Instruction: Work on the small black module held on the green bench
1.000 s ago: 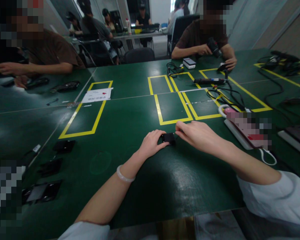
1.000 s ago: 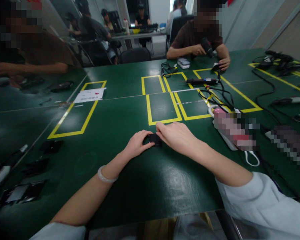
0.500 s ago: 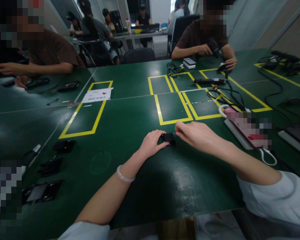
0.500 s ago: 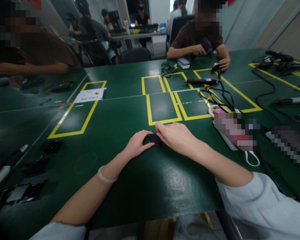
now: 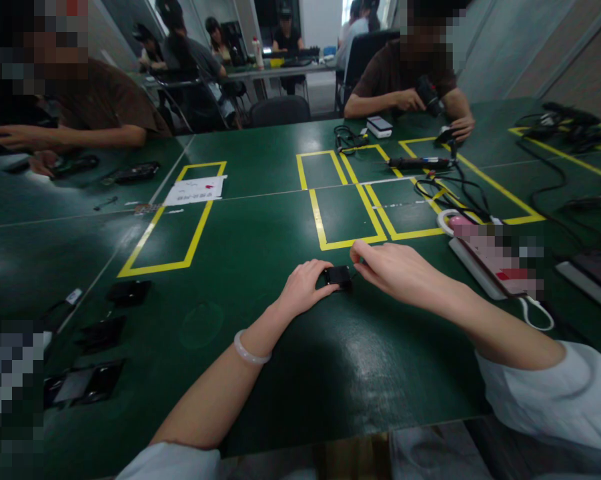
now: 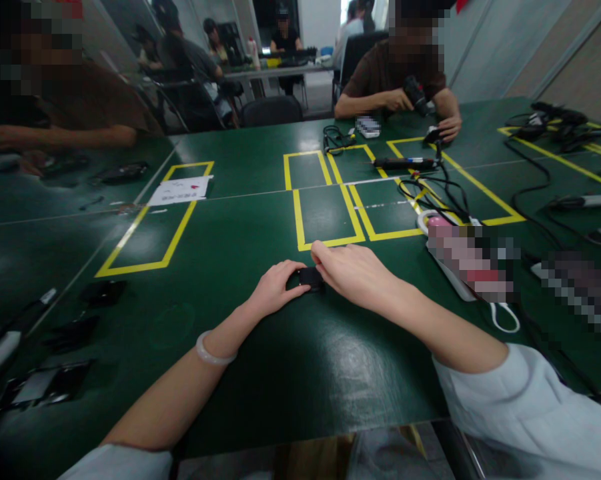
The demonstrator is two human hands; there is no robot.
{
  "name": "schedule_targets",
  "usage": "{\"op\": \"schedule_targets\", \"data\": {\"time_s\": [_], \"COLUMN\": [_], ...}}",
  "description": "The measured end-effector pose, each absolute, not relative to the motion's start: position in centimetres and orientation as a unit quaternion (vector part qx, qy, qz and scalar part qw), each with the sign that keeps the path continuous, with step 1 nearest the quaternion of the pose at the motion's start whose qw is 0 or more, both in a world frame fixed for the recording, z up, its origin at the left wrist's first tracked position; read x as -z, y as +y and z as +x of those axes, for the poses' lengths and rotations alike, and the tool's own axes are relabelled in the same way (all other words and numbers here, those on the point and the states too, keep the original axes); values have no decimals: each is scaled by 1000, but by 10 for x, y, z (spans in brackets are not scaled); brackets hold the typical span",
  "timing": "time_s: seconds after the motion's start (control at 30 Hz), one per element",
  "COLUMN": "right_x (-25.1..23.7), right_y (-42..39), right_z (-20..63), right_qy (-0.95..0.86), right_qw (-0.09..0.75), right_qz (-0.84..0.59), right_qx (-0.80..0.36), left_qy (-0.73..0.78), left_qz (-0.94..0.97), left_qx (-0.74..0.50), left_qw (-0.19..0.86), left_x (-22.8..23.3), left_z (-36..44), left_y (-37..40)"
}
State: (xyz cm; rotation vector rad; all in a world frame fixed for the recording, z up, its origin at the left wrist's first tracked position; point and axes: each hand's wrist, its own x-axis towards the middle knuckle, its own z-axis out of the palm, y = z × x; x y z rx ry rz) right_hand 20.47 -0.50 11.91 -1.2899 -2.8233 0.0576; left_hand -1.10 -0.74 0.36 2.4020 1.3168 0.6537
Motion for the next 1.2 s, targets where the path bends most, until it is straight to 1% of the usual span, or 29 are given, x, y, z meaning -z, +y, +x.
{"op": "schedule_targets", "data": {"time_s": [0.17, 0.37, 0.5, 0.63, 0.83, 1.07, 1.2], "right_x": [-123, -120, -120, -122, -121, -120, -120], "right_y": [-7, -4, -5, -7, -5, -7, -8], "right_z": [206, 205, 206, 206, 204, 207, 206], "right_qy": [-909, -907, -909, -909, -906, -910, -908], "right_qw": [25, 3, 27, 34, 6, 40, 35], "right_qz": [-415, -421, -416, -414, -423, -413, -417], "right_qx": [-31, -3, -19, -33, -9, -29, -25], "left_qy": [461, 462, 462, 463, 466, 465, 464], "left_qz": [841, 842, 842, 841, 840, 840, 840], "left_qx": [-233, -229, -231, -230, -228, -229, -231], "left_qw": [163, 159, 156, 159, 161, 160, 159], "left_x": [-2, -3, -3, -3, -2, -2, -3], "left_z": [-11, -11, -11, -11, -12, -12, -11], "left_y": [-7, -7, -7, -7, -7, -8, -8]}}
